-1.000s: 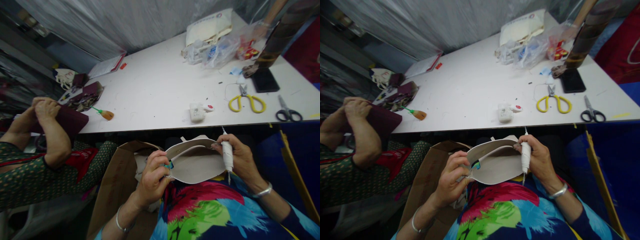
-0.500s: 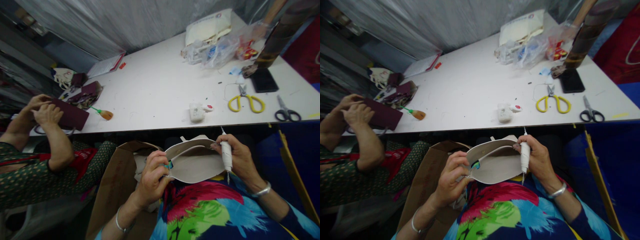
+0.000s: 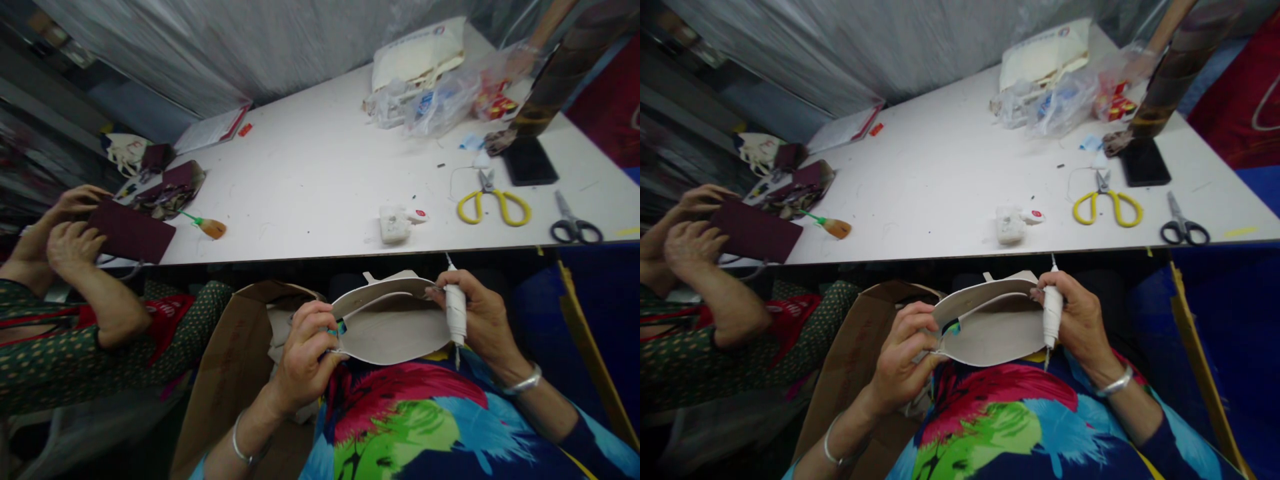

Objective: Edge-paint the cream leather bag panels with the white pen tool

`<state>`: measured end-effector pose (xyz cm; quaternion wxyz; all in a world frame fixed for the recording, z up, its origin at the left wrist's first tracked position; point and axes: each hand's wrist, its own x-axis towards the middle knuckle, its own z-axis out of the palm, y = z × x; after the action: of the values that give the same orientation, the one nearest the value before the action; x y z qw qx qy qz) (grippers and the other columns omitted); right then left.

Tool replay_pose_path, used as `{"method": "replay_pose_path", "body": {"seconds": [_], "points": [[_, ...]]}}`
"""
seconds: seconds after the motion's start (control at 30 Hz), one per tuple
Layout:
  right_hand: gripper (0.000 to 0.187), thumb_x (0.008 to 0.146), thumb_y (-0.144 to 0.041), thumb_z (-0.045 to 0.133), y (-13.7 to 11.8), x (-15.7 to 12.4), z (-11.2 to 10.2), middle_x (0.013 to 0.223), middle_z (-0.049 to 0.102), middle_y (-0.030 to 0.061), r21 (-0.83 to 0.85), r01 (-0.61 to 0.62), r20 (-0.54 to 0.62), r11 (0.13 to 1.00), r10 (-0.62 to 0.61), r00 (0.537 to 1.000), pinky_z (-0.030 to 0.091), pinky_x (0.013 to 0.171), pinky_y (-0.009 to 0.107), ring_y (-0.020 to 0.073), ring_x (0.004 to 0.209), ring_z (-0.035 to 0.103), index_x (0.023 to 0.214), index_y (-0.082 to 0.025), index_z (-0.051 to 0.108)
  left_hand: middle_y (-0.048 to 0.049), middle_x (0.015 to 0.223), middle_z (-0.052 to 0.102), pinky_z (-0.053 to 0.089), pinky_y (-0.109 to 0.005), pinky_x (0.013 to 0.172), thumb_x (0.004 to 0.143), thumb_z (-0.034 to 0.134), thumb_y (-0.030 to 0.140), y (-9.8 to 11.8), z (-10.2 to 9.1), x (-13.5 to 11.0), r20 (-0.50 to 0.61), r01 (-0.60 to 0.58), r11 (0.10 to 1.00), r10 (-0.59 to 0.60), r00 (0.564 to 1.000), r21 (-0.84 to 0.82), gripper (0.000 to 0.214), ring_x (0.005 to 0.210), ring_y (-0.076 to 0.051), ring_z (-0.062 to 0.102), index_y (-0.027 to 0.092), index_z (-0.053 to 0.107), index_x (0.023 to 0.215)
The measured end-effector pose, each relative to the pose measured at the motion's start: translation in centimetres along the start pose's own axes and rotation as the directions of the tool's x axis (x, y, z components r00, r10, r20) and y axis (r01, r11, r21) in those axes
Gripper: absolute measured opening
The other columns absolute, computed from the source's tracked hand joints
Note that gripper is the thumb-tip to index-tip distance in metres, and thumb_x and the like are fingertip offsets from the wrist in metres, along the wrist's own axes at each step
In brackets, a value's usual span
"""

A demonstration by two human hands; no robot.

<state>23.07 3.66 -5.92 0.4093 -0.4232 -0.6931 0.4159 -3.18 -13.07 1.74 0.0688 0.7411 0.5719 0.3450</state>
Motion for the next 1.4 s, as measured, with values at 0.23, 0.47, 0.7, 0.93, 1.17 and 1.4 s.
{"method": "replay_pose_path", "body": {"seconds": [0.23,0.47,0.7,0.93,1.17,1.4], "points": [[0.027,0.092,-0.049,0.074,1.5,0.8,-0.6,0.077,0.063,-0.0029,-0.115,-0.087,0.067,0.990,0.095,0.993,0.042,0.061,0.026,0.0144,0.067,0.056,0.093,-0.024,0.065,-0.0079,0.102,0.065,0.050,-0.051,0.105,0.085,0.073,0.008,0.5,0.1,0.4,-0.009,-0.058,0.998,0.058,0.998,0.039,0.016,0.118,-0.028,0.057,0.018,0.061,0.088],[0.035,0.091,-0.053,0.076,-2.1,0.9,-2.7,0.113,0.075,0.0079,-0.313,0.133,-0.152,0.940,-0.188,0.970,0.050,0.087,0.041,0.0293,0.100,0.069,0.108,-0.024,0.066,-0.0090,0.105,0.066,0.045,-0.053,0.112,0.085,0.069,0.005,1.7,-0.2,1.3,0.028,-0.122,0.990,0.120,0.992,0.077,0.015,0.123,-0.029,0.055,0.017,0.063,0.091],[0.039,0.090,-0.042,0.081,-8.3,-1.0,0.2,0.115,0.072,0.0041,0.215,0.359,0.425,0.908,-0.418,0.803,0.054,0.086,0.035,0.0215,0.100,0.069,0.115,-0.027,0.055,-0.0088,0.104,0.065,0.049,-0.052,0.107,0.085,0.071,0.006,2.2,0.3,3.5,0.032,-0.105,0.990,0.103,0.994,0.096,0.016,0.121,-0.030,0.056,0.018,0.061,0.088],[0.024,0.096,-0.028,0.073,-7.8,-0.8,2.7,0.097,0.065,0.0013,0.220,0.391,0.476,0.894,-0.448,0.757,0.043,0.078,0.034,0.0191,0.086,0.057,0.108,-0.023,0.053,-0.0075,0.104,0.064,0.049,-0.051,0.105,0.085,0.072,0.006,2.8,0.9,4.8,0.007,-0.037,0.997,0.036,0.999,0.062,0.017,0.123,-0.030,0.055,0.019,0.061,0.087],[0.018,0.101,-0.032,0.066,-7.4,-1.1,3.5,0.092,0.065,0.0010,0.165,0.436,0.403,0.885,-0.464,0.789,0.036,0.072,0.033,0.0187,0.079,0.053,0.108,-0.024,0.052,-0.0078,0.105,0.063,0.047,-0.053,0.108,0.087,0.071,0.007,2.7,1.3,5.3,0.011,0.013,1.000,-0.013,1.000,0.025,0.014,0.125,-0.030,0.053,0.018,0.064,0.090],[0.012,0.103,-0.031,0.065,-7.4,-0.4,3.8,0.085,0.067,-0.0004,0.161,0.452,0.320,0.877,-0.480,0.817,0.037,0.069,0.031,0.0165,0.073,0.056,0.103,-0.022,0.057,-0.0092,0.110,0.063,0.047,-0.054,0.109,0.092,0.062,0.006,2.8,1.0,5.6,0.083,0.039,0.999,-0.041,0.996,0.017,0.014,0.130,-0.031,0.051,0.019,0.065,0.095]]}}
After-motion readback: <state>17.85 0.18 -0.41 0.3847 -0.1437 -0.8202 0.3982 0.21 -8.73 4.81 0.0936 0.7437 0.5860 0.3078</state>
